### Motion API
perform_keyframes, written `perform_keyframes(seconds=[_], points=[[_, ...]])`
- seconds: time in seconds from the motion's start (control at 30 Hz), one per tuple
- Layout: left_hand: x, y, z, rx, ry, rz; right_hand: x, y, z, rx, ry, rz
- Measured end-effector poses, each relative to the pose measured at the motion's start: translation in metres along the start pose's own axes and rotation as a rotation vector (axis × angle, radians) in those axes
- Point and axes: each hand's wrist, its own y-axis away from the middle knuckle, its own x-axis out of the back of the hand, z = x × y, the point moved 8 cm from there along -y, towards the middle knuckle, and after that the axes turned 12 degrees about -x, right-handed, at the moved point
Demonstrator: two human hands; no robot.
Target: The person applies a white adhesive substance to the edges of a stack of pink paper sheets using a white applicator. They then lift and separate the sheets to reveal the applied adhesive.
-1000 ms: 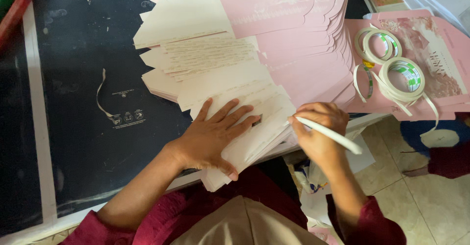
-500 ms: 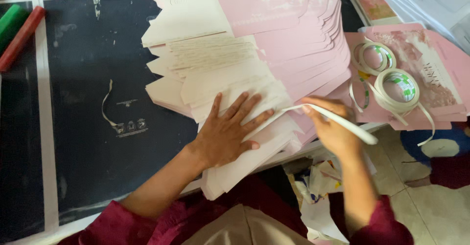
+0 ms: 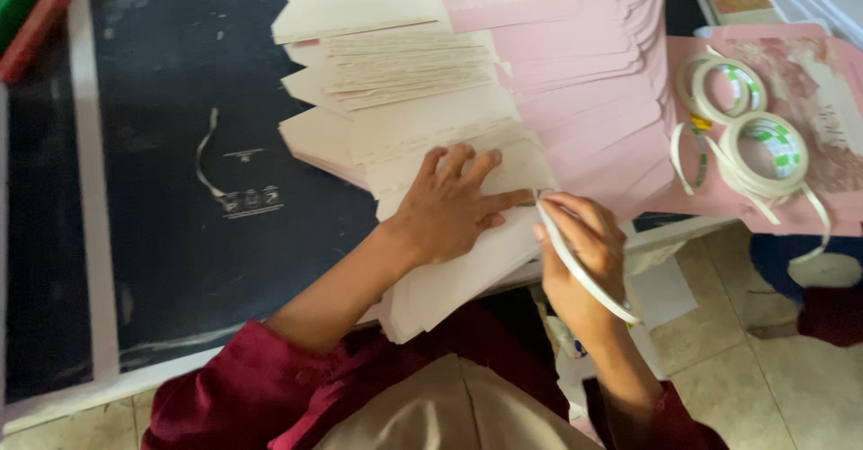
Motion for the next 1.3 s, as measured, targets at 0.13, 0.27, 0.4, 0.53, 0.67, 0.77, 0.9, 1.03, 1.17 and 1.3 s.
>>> perform_keyframes(seconds=[0.13,0.27,0.4,0.53,0.67,0.77,0.9,1.03,1.17,1.3], points=[[-0.005,0.018,0.003,-0.027,0.120,0.091,0.001,-0.007,0.026,-0.029,0.014,0.081],[0.003,0.004,0.005,0.036,0.002,0.057,-0.003,-0.011,0.032,0.010,0.192,0.146],[0.004,-0.019,-0.003,0.072,-0.103,0.029,0.008,0.001,-0.005,-0.099,-0.063,0.059],[-0.009,-0.005,-0.018,-0.001,0.020,-0.129,-0.013,0.023,-0.049,-0.175,-0.379,-0.421],[0.002,0.043,-0.015,-0.076,0.291,-0.150,-0.029,0.041,-0.065,-0.157,-0.420,-0.615],[0.010,0.065,0.001,-0.114,0.404,-0.146,-0.035,0.046,-0.064,-0.122,-0.354,-0.577],[0.002,0.072,0.006,-0.125,0.390,-0.007,-0.033,0.053,-0.070,0.006,-0.075,-0.352],[-0.003,0.069,0.005,-0.122,0.351,-0.038,-0.005,0.037,-0.058,0.193,0.249,-0.120],[-0.005,0.068,0.004,-0.120,0.368,-0.046,0.010,0.007,-0.006,-0.238,-0.369,-0.347],[-0.005,0.068,0.004,-0.120,0.337,-0.054,-0.006,-0.002,0.031,-0.361,-0.406,-0.376]])
